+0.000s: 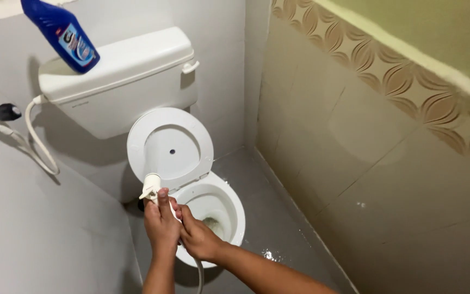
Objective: Using a bidet sprayer to wash down bathroom walls and handling a bottle of cleaning fluid.
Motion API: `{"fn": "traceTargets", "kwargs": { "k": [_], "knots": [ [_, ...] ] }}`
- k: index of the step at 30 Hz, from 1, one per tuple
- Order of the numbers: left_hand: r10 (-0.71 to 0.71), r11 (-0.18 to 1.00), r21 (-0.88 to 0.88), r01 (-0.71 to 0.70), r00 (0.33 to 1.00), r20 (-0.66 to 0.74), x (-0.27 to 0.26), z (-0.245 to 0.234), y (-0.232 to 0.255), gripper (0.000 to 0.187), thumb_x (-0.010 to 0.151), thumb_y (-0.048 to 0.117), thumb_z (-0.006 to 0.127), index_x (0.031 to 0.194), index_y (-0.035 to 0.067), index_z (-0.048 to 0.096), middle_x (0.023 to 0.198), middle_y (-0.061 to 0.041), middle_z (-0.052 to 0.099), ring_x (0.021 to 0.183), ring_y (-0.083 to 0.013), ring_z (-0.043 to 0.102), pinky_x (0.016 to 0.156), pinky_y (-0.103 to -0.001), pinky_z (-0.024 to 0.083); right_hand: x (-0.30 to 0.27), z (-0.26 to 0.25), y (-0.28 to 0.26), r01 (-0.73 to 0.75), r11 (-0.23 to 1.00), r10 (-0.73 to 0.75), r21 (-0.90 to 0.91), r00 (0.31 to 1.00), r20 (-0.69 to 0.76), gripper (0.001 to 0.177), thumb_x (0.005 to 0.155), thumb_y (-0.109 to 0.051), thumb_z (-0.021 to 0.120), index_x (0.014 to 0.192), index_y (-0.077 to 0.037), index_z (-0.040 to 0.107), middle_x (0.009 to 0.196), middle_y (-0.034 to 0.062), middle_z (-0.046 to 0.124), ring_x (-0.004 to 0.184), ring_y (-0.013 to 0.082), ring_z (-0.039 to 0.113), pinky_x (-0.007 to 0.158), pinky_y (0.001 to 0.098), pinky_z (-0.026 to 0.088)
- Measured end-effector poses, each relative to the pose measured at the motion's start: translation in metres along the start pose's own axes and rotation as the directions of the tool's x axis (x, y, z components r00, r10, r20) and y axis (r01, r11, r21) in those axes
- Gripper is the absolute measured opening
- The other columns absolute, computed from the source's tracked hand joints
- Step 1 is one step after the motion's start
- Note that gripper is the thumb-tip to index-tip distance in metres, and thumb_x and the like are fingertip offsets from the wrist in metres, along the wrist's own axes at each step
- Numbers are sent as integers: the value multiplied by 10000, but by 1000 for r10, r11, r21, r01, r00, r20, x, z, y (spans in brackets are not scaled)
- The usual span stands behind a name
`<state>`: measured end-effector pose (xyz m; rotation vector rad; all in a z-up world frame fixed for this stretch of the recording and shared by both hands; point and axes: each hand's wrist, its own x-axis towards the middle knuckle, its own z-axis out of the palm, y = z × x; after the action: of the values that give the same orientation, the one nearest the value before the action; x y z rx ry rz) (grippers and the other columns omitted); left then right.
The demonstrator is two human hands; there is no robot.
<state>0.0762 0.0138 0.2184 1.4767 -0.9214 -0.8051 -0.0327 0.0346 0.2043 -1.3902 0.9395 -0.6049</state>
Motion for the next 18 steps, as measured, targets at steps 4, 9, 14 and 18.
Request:
{"fn": "traceTargets", "kwargs": {
  "k": [4, 9, 14, 18],
  "knots": [
    [-2, 984, -177, 20, 995, 102, -5, 12, -15, 402, 1029, 461, 528, 980, 63, 566, 655, 8, 524, 539, -76, 472, 507, -256, 417, -3, -8, 31, 230, 972, -230, 49, 973, -22, 358, 1087, -138, 373, 1413, -29, 271, 1242, 187, 587, 994, 226, 639, 842, 386, 540],
    [-116, 968, -210, 134, 989, 96, -17, 34, -32, 462, 1052, 430, 588, 918, -10, 536, 655, -17, 532, 530, -96, 475, 495, -259, 407, -22, -28, 35, 36, 999, -37, 28, 999, 35, 276, 1130, -175, 384, 1338, -23, 286, 1027, 160, 621, 856, 197, 647, 752, 364, 541],
    [-123, 950, -281, 138, 990, 70, -51, 64, 2, 380, 1006, 393, 604, 956, 17, 567, 630, -21, 532, 498, -99, 482, 450, -267, 400, -46, -49, 46, 16, 994, -17, 112, 1000, 6, 258, 1126, -174, 361, 1346, -54, 300, 880, 180, 584, 683, 190, 574, 618, 345, 491],
    [-86, 938, -333, 94, 996, 39, -64, 71, 29, 314, 970, 362, 629, 1037, 60, 574, 632, -21, 527, 508, -98, 466, 460, -266, 398, -59, -67, 24, 163, 980, -166, 116, 986, 19, 317, 1106, -142, 346, 1409, -77, 280, 1035, 120, 595, 748, 165, 591, 667, 341, 517]
  ]
}}
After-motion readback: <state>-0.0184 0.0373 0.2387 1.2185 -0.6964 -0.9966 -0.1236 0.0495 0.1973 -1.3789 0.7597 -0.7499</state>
